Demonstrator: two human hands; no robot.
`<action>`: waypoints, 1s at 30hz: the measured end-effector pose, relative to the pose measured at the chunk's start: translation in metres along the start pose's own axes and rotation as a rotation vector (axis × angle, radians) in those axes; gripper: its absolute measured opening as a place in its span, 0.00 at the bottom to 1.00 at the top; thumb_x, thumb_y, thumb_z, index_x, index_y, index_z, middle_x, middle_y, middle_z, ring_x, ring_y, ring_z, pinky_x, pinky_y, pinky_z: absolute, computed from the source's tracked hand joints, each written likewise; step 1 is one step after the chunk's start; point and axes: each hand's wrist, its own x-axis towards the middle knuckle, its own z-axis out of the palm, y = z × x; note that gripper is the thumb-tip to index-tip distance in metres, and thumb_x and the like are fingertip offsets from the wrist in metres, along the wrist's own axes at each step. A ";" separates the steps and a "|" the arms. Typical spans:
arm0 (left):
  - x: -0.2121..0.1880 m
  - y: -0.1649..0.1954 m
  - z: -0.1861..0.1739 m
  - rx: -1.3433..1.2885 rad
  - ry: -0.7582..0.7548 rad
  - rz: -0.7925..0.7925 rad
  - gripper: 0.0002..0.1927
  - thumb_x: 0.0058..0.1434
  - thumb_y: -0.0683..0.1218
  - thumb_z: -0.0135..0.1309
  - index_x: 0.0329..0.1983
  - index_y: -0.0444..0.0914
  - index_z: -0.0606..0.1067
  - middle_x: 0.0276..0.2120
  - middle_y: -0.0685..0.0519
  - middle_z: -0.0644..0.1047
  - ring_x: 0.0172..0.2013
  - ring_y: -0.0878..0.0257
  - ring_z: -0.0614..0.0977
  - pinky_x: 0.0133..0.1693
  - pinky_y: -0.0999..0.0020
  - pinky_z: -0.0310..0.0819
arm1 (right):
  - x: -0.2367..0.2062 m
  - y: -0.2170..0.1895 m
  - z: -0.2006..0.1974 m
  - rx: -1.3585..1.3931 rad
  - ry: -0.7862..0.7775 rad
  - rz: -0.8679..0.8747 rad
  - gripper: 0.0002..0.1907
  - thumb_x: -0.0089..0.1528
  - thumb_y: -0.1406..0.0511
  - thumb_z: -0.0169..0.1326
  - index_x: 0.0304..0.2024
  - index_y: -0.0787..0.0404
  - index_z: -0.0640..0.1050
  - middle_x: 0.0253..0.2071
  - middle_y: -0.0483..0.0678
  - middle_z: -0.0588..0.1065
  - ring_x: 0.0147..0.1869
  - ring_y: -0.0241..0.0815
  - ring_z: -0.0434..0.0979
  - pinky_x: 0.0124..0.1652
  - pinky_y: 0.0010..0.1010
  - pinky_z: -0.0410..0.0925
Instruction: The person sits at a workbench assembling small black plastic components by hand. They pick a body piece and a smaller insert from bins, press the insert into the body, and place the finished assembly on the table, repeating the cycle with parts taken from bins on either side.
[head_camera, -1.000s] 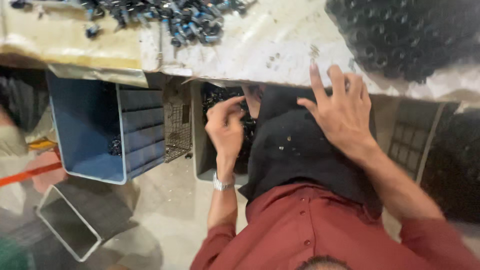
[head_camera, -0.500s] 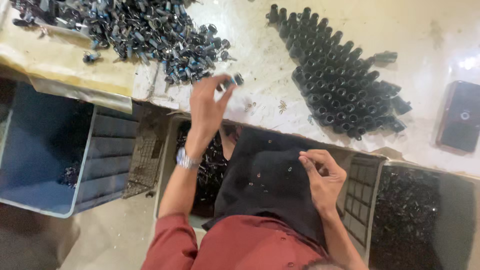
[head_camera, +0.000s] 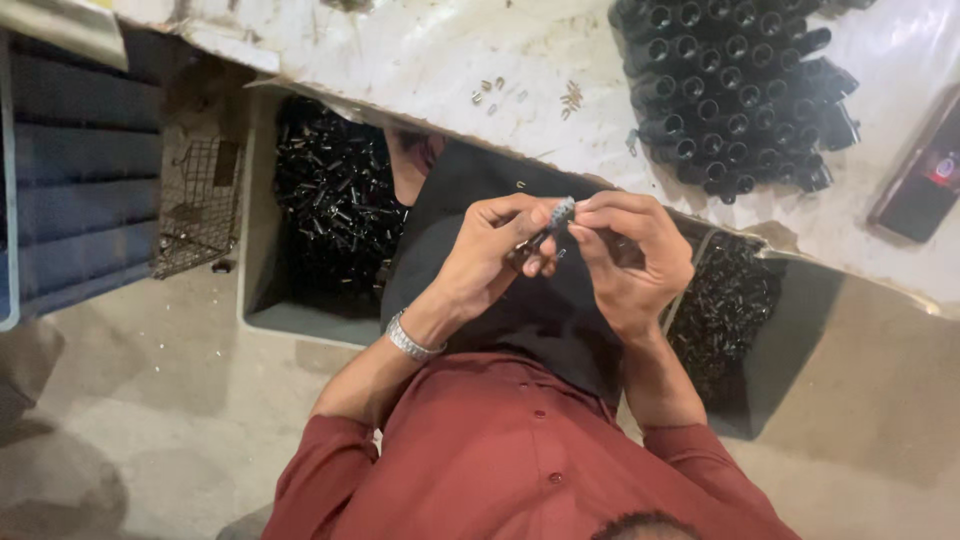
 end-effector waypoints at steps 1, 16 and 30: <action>-0.001 -0.002 0.000 0.024 0.014 -0.006 0.13 0.72 0.45 0.57 0.51 0.29 0.79 0.30 0.50 0.79 0.28 0.63 0.80 0.33 0.68 0.76 | 0.001 -0.001 0.003 0.000 0.012 -0.031 0.09 0.65 0.77 0.64 0.45 0.67 0.78 0.47 0.53 0.78 0.44 0.36 0.78 0.42 0.20 0.69; 0.002 0.058 0.040 1.096 -0.063 -0.082 0.07 0.60 0.40 0.66 0.38 0.31 0.82 0.31 0.49 0.83 0.30 0.71 0.82 0.33 0.75 0.75 | -0.016 0.016 -0.016 0.463 -0.136 0.527 0.10 0.64 0.75 0.60 0.49 0.68 0.81 0.44 0.50 0.78 0.47 0.35 0.77 0.45 0.23 0.68; 0.147 0.091 0.084 1.681 -0.042 0.950 0.16 0.61 0.43 0.67 0.51 0.37 0.79 0.50 0.47 0.81 0.50 0.53 0.82 0.53 0.63 0.76 | -0.030 0.022 -0.043 0.734 0.031 0.314 0.16 0.76 0.59 0.46 0.59 0.64 0.65 0.30 0.43 0.65 0.33 0.32 0.63 0.41 0.28 0.66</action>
